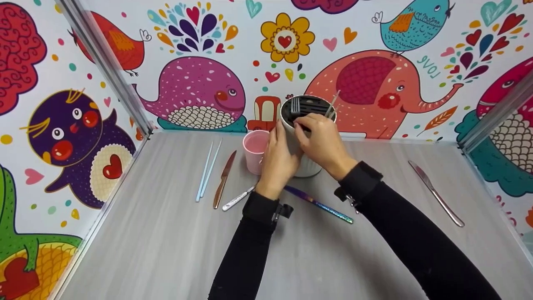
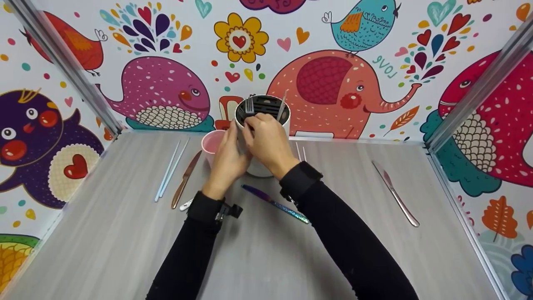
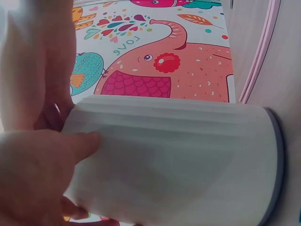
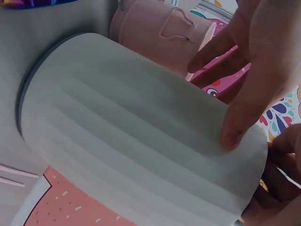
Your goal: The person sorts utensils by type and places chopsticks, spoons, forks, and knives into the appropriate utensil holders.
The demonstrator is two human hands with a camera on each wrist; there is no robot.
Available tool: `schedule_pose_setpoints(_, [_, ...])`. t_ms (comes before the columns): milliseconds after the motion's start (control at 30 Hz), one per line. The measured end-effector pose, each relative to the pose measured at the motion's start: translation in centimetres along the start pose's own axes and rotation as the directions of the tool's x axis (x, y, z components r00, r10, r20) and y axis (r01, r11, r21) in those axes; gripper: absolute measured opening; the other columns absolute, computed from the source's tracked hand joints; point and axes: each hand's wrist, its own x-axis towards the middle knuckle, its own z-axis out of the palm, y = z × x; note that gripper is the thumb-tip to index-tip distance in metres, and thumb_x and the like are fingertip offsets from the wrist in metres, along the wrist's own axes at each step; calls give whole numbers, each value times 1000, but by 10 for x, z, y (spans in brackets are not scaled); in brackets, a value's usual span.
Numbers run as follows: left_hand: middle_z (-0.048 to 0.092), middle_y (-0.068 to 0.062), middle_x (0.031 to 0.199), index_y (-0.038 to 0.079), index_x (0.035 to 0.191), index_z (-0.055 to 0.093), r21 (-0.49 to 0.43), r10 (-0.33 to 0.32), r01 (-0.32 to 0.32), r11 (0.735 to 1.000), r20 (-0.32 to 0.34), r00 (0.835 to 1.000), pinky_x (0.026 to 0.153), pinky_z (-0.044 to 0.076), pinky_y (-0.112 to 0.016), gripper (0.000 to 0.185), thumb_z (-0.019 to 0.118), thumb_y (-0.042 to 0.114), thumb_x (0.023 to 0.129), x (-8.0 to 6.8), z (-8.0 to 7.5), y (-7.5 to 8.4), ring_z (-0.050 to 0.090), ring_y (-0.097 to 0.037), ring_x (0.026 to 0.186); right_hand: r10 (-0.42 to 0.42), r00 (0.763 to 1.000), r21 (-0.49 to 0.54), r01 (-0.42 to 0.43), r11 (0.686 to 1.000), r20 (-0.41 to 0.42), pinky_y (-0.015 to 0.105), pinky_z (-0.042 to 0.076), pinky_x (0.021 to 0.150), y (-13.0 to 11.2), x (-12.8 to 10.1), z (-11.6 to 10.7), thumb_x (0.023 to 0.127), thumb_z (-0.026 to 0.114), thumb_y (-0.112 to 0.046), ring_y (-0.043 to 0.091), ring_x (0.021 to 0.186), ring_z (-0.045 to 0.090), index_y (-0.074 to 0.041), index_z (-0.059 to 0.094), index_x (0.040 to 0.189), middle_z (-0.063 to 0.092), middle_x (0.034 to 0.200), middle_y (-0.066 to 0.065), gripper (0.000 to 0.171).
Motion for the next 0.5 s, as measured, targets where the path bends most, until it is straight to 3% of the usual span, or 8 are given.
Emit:
schedule_pose_setpoints(133, [34,-13,159,9,159,18,4,15,-15,1000,-6,1000,118,38,-42,94,74,29,86,-1,0,0,42,-28,143,-91,988,29,95,995,-126,37,56,87,3,-10,-5,95,63,-20,21,94,67,-6,75,99,72,96,7,20])
schedule_pose_setpoints(267, [33,-14,160,9,159,18,3,28,-28,1000,-18,999,115,41,-44,93,71,40,90,-1,1,0,44,-29,142,-161,966,41,173,984,-204,29,55,85,6,-18,-15,95,62,-19,15,92,66,-7,75,97,72,94,5,18])
schedule_pose_setpoints(500, [32,-13,161,12,160,15,-10,-28,28,1000,2,1000,116,39,-47,96,64,56,90,0,1,1,41,-29,144,-137,972,78,154,985,-192,14,50,73,22,-34,-31,94,62,-18,4,78,62,-10,75,92,69,82,0,15])
